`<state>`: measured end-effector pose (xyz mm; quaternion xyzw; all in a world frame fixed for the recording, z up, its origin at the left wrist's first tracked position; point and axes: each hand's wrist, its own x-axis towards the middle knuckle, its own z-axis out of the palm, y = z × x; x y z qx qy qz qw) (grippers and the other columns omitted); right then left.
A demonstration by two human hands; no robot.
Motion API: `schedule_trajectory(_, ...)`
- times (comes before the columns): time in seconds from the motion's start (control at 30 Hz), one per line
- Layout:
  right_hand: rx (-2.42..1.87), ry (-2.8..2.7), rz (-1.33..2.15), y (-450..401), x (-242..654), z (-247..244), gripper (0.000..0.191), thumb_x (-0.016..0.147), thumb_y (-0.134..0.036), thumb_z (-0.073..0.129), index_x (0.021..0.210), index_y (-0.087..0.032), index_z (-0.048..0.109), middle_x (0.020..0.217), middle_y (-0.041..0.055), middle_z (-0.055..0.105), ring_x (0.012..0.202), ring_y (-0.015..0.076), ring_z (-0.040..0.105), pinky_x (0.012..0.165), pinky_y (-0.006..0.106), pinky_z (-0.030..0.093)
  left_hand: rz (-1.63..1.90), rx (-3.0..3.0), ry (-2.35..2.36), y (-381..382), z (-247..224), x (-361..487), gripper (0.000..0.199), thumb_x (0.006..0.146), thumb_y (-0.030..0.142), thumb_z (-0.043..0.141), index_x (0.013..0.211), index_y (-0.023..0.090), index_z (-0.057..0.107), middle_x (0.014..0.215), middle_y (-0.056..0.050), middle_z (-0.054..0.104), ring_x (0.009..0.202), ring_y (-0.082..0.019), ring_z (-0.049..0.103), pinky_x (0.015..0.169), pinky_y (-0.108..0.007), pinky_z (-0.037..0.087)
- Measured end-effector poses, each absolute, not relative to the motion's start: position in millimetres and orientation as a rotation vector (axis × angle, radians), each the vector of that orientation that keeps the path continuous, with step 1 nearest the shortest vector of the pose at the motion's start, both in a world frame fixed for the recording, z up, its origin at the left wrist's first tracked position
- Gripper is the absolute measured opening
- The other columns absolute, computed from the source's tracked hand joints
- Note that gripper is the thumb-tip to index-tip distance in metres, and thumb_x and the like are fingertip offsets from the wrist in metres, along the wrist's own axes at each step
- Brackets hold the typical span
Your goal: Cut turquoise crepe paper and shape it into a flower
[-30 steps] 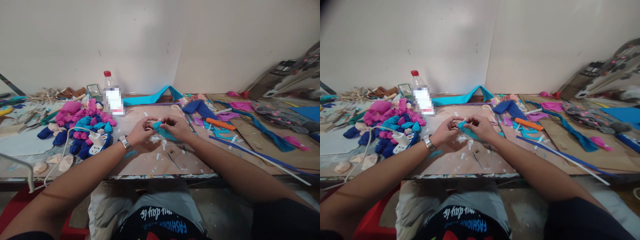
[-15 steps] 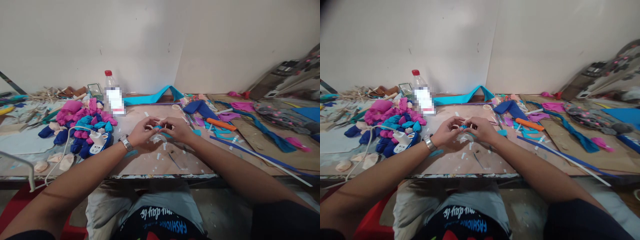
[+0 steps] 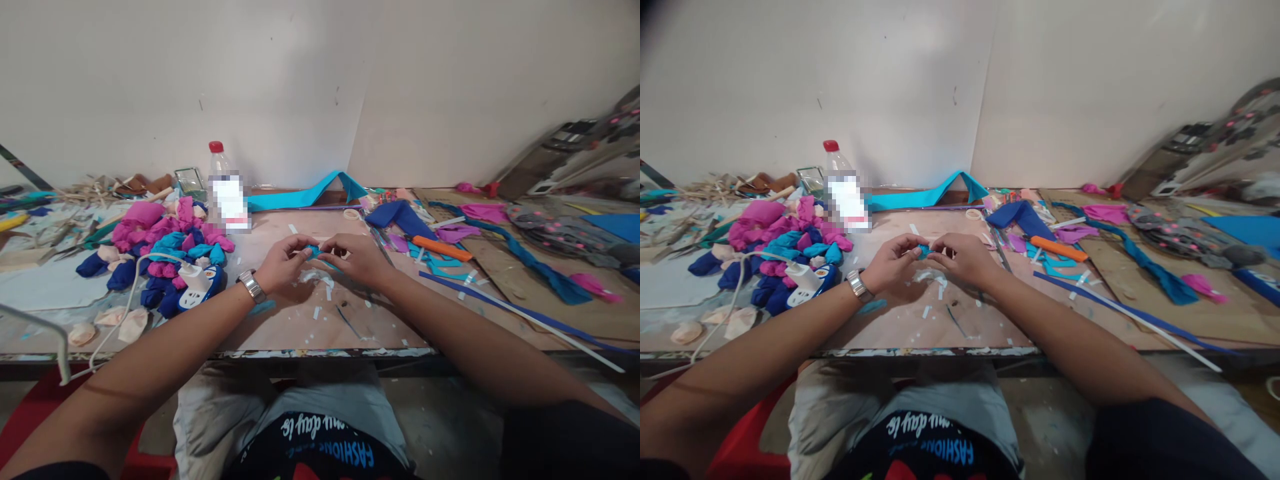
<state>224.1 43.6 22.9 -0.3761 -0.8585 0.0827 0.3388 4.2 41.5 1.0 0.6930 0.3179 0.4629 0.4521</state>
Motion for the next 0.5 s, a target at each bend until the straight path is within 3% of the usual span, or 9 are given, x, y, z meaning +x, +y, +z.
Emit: schedule_trajectory(0.5,-0.865,-2.294,0.226,38,222,29,0.023,0.096,-0.037,0.064,0.087,-0.018,0.072,0.077,0.0034,0.073,0.066,0.0146,0.064,0.065,0.026,0.045,1.056,1.665,0.687,44,-11,4,0.035,0.089,0.045,0.072,0.11,0.019,0.063,0.111,-0.008,0.069,0.101,-0.02,0.067,0.09,-0.034,0.054)
